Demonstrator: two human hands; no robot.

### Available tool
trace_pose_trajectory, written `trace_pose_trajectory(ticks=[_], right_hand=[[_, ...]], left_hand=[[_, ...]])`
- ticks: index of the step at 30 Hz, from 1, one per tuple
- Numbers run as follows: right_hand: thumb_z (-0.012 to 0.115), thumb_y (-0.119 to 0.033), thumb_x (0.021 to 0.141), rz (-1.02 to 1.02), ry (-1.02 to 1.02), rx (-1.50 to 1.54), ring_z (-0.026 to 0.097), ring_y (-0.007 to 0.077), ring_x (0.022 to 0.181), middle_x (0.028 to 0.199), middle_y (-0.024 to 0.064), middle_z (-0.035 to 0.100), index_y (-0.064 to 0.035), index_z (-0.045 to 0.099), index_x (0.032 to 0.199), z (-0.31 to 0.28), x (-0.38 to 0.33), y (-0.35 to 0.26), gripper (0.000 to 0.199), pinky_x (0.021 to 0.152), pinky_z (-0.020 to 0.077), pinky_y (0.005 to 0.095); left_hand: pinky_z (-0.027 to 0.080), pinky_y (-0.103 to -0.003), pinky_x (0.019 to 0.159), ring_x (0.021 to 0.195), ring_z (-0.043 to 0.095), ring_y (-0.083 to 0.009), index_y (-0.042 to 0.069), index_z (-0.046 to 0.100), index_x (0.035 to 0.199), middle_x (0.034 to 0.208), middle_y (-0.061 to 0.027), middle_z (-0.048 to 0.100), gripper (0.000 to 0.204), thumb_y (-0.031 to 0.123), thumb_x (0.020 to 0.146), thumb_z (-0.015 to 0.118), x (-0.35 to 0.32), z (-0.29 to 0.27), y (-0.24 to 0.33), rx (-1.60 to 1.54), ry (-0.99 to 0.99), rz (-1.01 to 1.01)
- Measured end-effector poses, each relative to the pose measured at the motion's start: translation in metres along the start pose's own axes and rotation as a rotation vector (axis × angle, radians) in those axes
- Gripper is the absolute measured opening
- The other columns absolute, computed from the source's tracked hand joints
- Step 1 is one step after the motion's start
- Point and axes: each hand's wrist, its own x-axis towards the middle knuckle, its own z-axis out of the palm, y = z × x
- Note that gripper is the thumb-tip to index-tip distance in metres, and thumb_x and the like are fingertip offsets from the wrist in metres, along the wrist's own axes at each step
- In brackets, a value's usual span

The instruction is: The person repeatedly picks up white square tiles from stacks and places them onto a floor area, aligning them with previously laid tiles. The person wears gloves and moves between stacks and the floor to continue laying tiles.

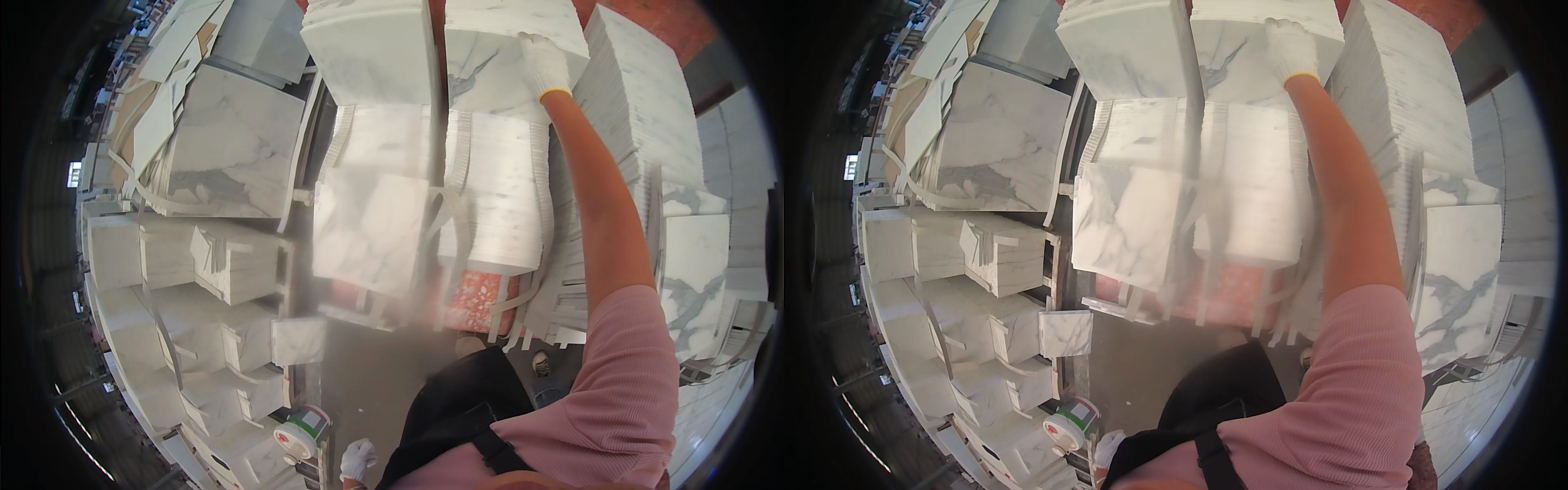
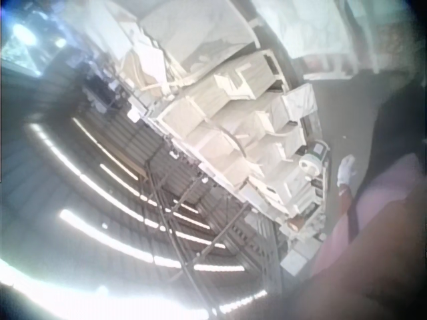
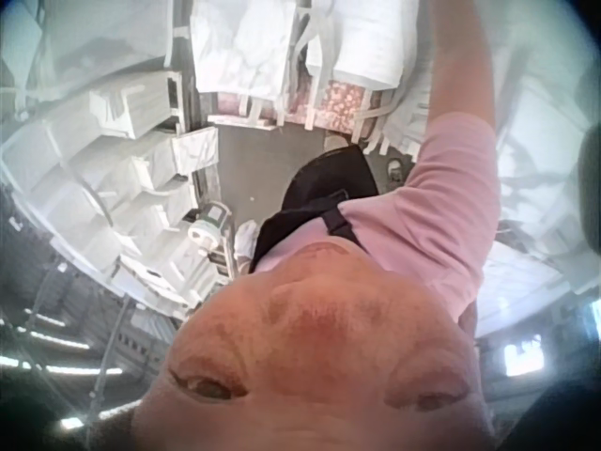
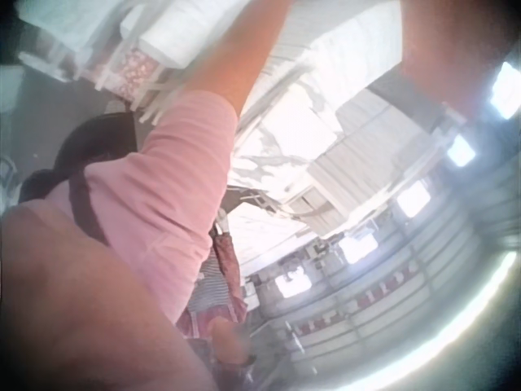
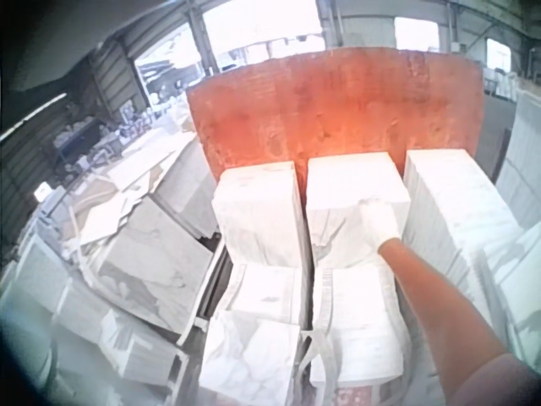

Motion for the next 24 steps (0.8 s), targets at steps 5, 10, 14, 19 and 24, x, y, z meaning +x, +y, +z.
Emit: trace_pose_trajectory(ticks=[5,10,14,19,24], right_hand=[[0.056,-0.009,0.088,-0.03,0.029,-0.006,0.066,0.0315,0.105,0.108,0.0139,0.069,-0.005,0.064,0.118,-0.009,-0.01,-0.001,0.032,0.088,0.0547,0.0456],[0.055,-0.008,0.088,-0.047,-0.018,0.017,0.068,0.0338,0.097,0.1,0.0155,0.07,-0.0043,0.064,0.12,-0.023,-0.023,-0.003,0.033,0.082,0.055,0.0463],[0.058,-0.013,0.087,-0.037,-0.178,-0.038,0.069,0.037,0.094,0.1,0.0187,0.07,-0.0079,0.068,0.116,-0.037,-0.026,-0.003,0.03,0.083,0.0552,0.0484],[0.06,-0.013,0.088,-0.074,-0.631,-0.063,0.073,0.0352,0.092,0.097,0.0191,0.074,-0.0092,0.074,0.108,-0.051,-0.064,-0.023,0.025,0.078,0.058,0.0475],[0.059,-0.011,0.085,-0.269,-0.747,-0.16,0.073,0.0321,0.094,0.1,0.0166,0.076,-0.0067,0.078,0.099,-0.052,-0.097,-0.033,0.024,0.081,0.0579,0.0413]], left_hand=[[0.059,-0.032,0.064,0.074,0.069,-0.0186,-0.001,0.06,0.126,0.094,-0.0086,0.069,0.041,0.024,0.094,0.066,0.021,0.003,-0.02,-0.085,-0.035,0.133],[0.059,-0.031,0.063,0.074,0.069,-0.0184,-0.002,0.06,0.127,0.094,-0.0092,0.069,0.043,0.023,0.093,0.067,0.025,0.004,-0.025,-0.09,-0.06,0.085],[0.059,-0.032,0.063,0.075,0.07,-0.0182,-0.002,0.06,0.127,0.094,-0.0097,0.07,0.042,0.023,0.093,0.066,0.033,0.001,-0.028,-0.076,-0.078,0.056],[0.06,-0.032,0.063,0.074,0.07,-0.0186,-0.003,0.061,0.126,0.094,-0.0098,0.07,0.041,0.023,0.094,0.065,0.048,-0.01,-0.054,-0.223,-0.104,0.054],[0.058,-0.03,0.061,0.071,0.068,-0.0167,-0.003,0.061,0.127,0.092,-0.0086,0.069,0.041,0.022,0.094,0.065,0.057,-0.022,-0.08,-0.242,-0.092,0.062]])
